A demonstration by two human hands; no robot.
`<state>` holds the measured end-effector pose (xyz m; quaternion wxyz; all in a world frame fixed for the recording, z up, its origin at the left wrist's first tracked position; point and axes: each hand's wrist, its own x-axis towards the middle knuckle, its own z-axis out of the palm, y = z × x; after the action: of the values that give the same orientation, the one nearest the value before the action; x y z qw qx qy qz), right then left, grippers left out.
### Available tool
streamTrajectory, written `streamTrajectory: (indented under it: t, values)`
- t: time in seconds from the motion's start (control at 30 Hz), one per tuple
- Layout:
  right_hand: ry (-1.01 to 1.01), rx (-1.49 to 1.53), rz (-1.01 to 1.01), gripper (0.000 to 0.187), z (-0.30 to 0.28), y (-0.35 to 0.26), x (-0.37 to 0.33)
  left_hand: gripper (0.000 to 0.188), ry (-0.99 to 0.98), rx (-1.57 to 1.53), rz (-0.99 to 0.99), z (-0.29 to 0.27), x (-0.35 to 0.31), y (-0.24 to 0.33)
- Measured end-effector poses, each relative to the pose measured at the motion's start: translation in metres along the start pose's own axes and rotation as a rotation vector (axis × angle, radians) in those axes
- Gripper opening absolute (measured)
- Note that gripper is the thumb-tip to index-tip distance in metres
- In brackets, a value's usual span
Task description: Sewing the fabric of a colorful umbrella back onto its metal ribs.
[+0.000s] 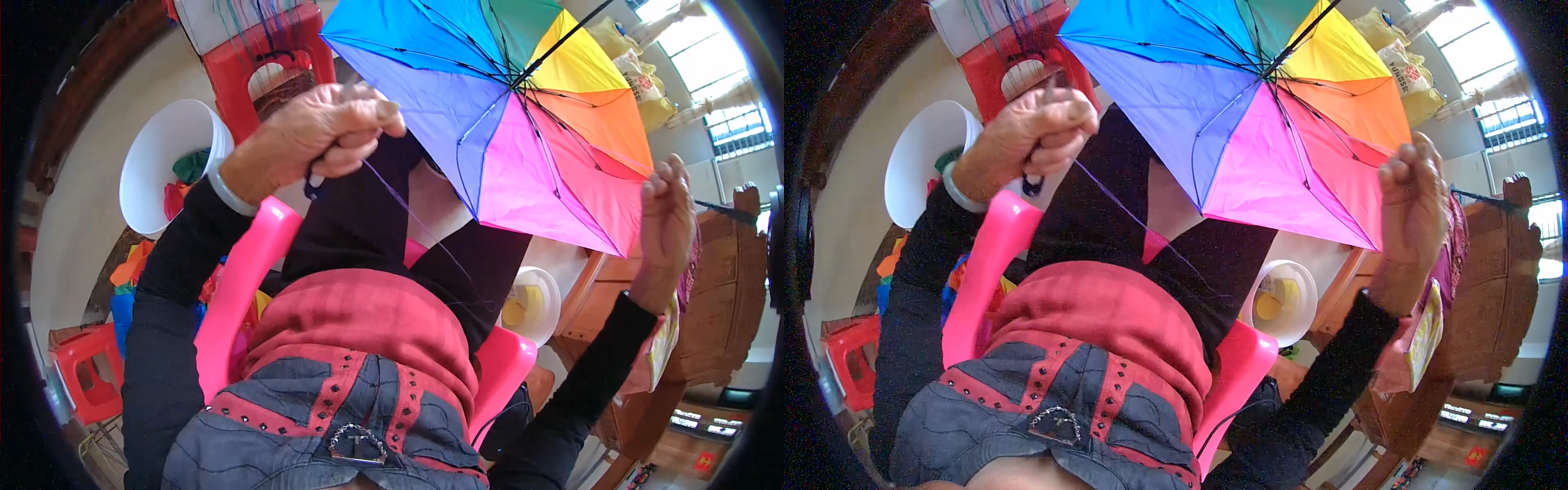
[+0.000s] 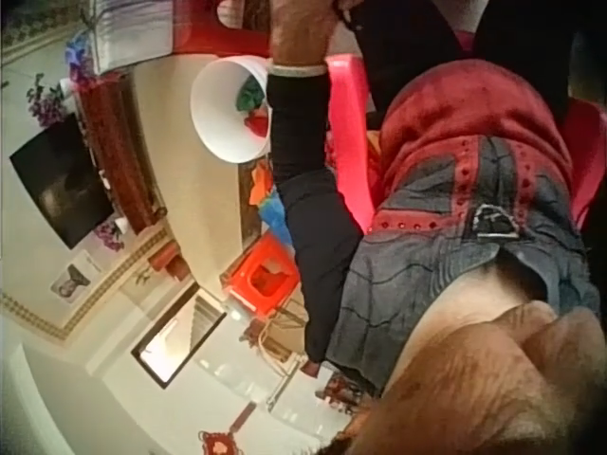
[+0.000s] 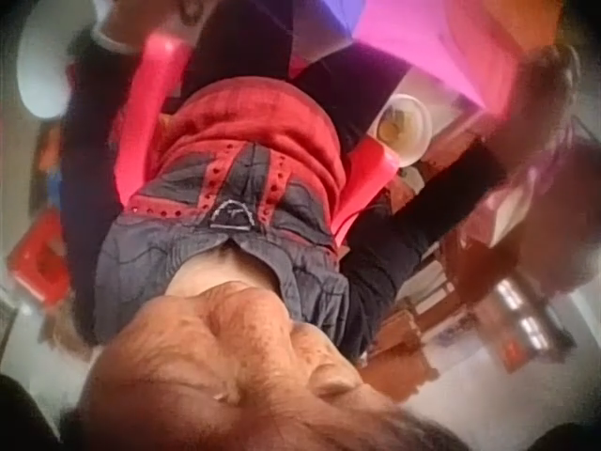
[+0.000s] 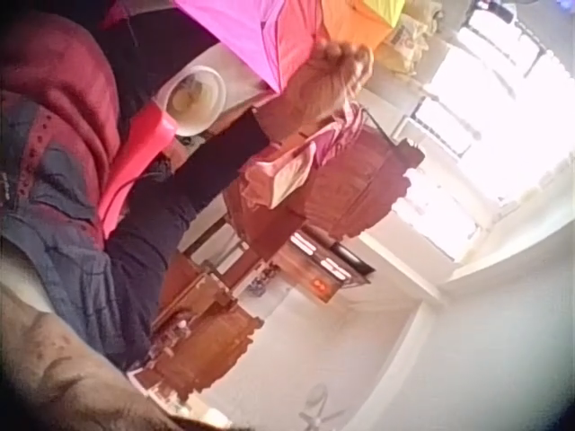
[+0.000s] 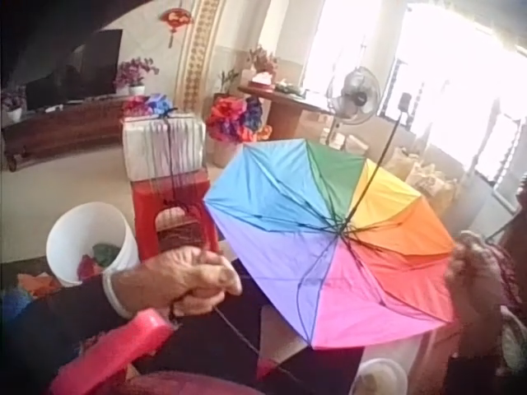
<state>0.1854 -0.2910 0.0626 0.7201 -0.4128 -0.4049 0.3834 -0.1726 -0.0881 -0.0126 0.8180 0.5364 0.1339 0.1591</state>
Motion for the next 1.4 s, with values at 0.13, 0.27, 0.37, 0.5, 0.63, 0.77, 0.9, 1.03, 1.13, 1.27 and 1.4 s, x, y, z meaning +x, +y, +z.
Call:
streamTrajectory:
  t: [0.13,0.27,0.37,0.5,0.63,0.77,0.9,1.03,1.13,1.27,1.4]
  values:
    - [0.002,0.076,-0.035,0.026,-0.011,-0.038,0.000,0.021,0.092,0.284,0.185,-0.023,-0.012,0.049]
    - [0.009,0.019,-0.131,0.031,-0.019,-0.056,0.013,0.020,0.211,0.532,0.292,-0.038,-0.038,0.115]
    - [0.132,-0.064,-0.233,0.032,-0.005,-0.061,0.019,0.023,0.282,0.662,0.273,-0.047,-0.060,0.162]
    - [0.194,-0.212,-0.358,0.032,0.019,-0.059,0.029,0.021,0.352,0.586,0.344,-0.073,-0.082,0.187]
    - [0.118,-0.316,-0.251,0.031,0.023,-0.056,0.049,0.021,0.602,0.702,0.337,-0.091,-0.092,0.198]
    - [-0.005,-0.336,-0.312,0.030,0.058,-0.064,0.076,0.022,0.777,0.838,0.471,-0.116,-0.119,0.224]
    - [0.081,-0.356,-0.390,0.026,0.097,-0.073,0.086,0.024,0.746,0.947,0.475,-0.114,-0.123,0.241]
    - [0.096,-0.603,-0.399,0.021,0.177,-0.045,0.077,0.020,0.745,0.968,0.579,-0.128,-0.114,0.225]
    - [-0.284,-0.883,-0.243,0.015,0.247,-0.022,0.065,0.019,0.829,0.983,0.469,-0.116,-0.115,0.217]
    - [-0.587,-0.880,-0.124,0.015,0.338,0.025,0.075,0.018,0.782,1.028,0.402,-0.123,-0.121,0.211]
    - [-0.759,-0.903,-0.148,0.031,0.385,0.071,0.101,0.019,0.627,0.990,0.431,-0.108,-0.120,0.206]
